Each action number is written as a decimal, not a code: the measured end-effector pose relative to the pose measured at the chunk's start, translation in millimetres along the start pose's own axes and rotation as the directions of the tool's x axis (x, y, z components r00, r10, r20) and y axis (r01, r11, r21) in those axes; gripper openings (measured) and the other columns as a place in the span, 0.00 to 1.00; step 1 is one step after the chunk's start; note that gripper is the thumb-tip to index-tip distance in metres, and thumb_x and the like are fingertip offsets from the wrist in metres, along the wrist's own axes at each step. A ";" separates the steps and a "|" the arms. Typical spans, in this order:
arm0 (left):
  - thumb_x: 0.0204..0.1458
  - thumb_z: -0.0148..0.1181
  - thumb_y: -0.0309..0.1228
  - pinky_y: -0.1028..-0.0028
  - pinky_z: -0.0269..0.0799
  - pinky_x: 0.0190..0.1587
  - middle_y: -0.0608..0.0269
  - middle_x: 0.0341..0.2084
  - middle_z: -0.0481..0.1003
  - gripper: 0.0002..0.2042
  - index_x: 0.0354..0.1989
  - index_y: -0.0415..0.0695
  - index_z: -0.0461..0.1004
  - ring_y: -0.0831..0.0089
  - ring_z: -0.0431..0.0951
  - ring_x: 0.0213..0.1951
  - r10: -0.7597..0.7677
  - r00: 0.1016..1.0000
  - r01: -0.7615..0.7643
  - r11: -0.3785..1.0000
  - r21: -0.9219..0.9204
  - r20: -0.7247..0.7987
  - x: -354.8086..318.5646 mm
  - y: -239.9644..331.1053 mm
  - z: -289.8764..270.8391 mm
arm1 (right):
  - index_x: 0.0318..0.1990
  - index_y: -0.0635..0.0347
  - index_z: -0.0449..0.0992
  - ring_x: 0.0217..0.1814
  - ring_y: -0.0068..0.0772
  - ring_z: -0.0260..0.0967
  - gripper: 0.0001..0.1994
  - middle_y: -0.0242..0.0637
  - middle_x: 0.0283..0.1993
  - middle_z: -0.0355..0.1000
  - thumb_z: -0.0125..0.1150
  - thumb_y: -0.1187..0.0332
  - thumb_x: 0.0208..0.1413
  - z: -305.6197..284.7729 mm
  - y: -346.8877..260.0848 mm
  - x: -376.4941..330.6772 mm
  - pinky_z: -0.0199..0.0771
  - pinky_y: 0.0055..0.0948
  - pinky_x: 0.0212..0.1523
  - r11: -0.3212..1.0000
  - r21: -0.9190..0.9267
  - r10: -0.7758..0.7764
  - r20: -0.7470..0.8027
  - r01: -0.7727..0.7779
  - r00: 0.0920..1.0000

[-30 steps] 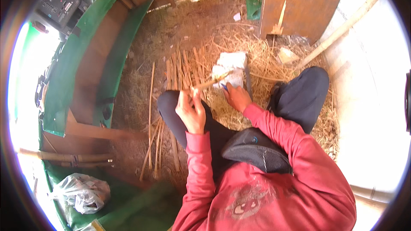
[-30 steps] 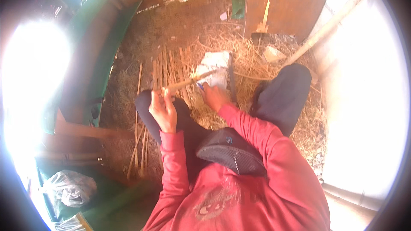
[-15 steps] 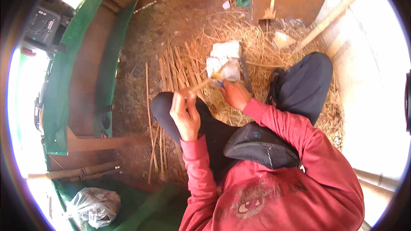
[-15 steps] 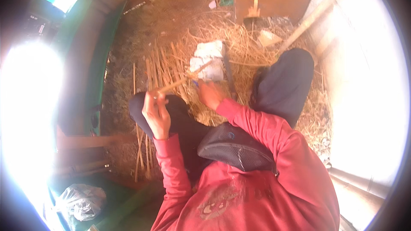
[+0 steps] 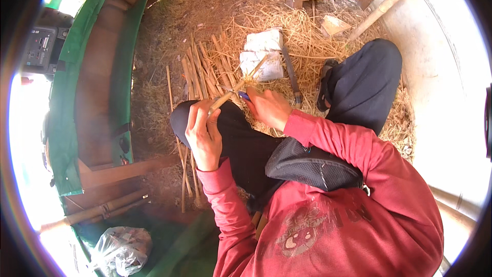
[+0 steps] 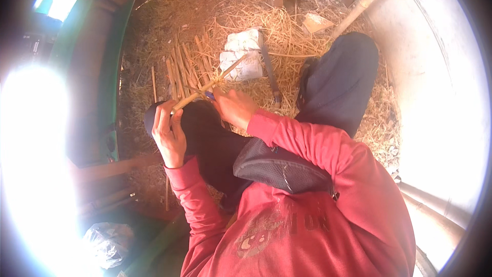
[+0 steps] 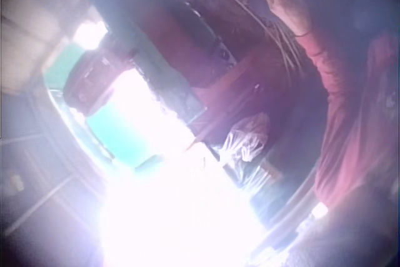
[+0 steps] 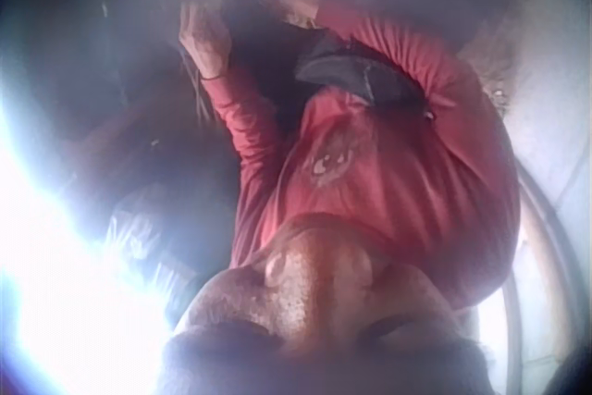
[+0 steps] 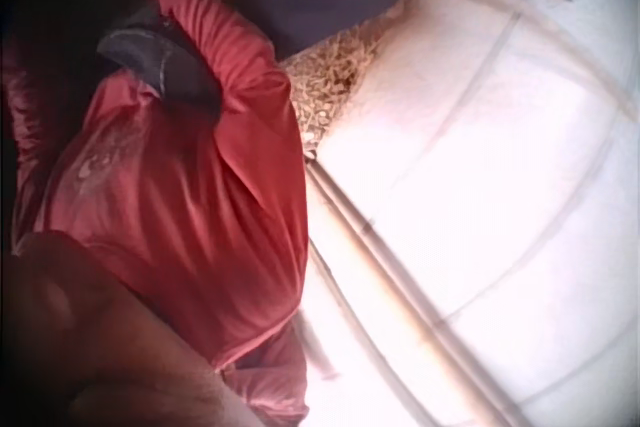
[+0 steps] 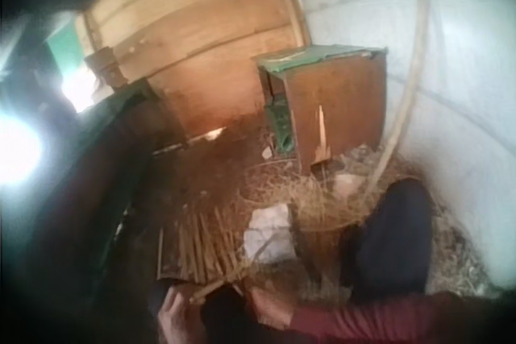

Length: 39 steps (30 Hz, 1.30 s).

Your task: The person sits cross-legged on a straw-covered floor and uses a knife to sharpen a thin wooden stick. They hold the stick in their left hand and scrape the blade along its length to create a pointed tip, occasionally rotating the stick to work on different sides.

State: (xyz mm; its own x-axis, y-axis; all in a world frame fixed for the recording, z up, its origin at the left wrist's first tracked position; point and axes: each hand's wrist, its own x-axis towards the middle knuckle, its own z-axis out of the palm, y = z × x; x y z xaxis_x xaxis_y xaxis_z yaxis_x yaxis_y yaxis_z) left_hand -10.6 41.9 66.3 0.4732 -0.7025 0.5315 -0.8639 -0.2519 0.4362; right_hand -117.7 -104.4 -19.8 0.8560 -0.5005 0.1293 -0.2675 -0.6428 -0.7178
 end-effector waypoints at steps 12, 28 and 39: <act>0.58 0.60 0.24 0.61 0.69 0.31 0.51 0.31 0.75 0.04 0.39 0.38 0.75 0.49 0.77 0.31 -0.083 0.994 0.079 0.996 -0.050 -0.075 10.0 13.4 18.7 | 0.46 0.62 0.69 0.25 0.62 0.74 0.15 0.56 0.21 0.72 0.52 0.57 0.67 -12.3 26.2 18.4 0.71 0.55 0.25 0.991 -0.044 0.122 -0.052 -0.124 0.991; 0.57 0.60 0.22 0.62 0.73 0.35 0.51 0.35 0.78 0.06 0.42 0.38 0.76 0.49 0.79 0.34 -0.118 0.991 0.109 0.983 -0.148 -0.060 10.1 22.1 25.4 | 0.47 0.65 0.70 0.25 0.66 0.73 0.19 0.59 0.22 0.72 0.50 0.54 0.68 2.2 46.1 13.7 0.70 0.59 0.27 0.980 -0.003 0.198 -0.006 -0.198 0.980; 0.56 0.59 0.21 0.64 0.76 0.38 0.54 0.38 0.78 0.08 0.44 0.40 0.77 0.56 0.81 0.39 -0.085 0.995 0.083 0.996 -0.035 -0.048 1.9 26.5 24.9 | 0.45 0.61 0.69 0.20 0.59 0.71 0.11 0.50 0.17 0.70 0.57 0.63 0.65 -34.9 -20.6 -11.9 0.68 0.53 0.20 0.996 0.070 -0.054 -0.101 0.062 0.993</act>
State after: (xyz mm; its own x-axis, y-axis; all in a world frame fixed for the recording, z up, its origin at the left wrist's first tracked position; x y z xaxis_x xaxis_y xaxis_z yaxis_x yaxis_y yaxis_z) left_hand -36.9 17.3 60.8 0.5523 -0.6459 0.5270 -0.8151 -0.2858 0.5039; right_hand -137.9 -105.4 17.3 0.8205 -0.5206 0.2362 -0.1827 -0.6303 -0.7546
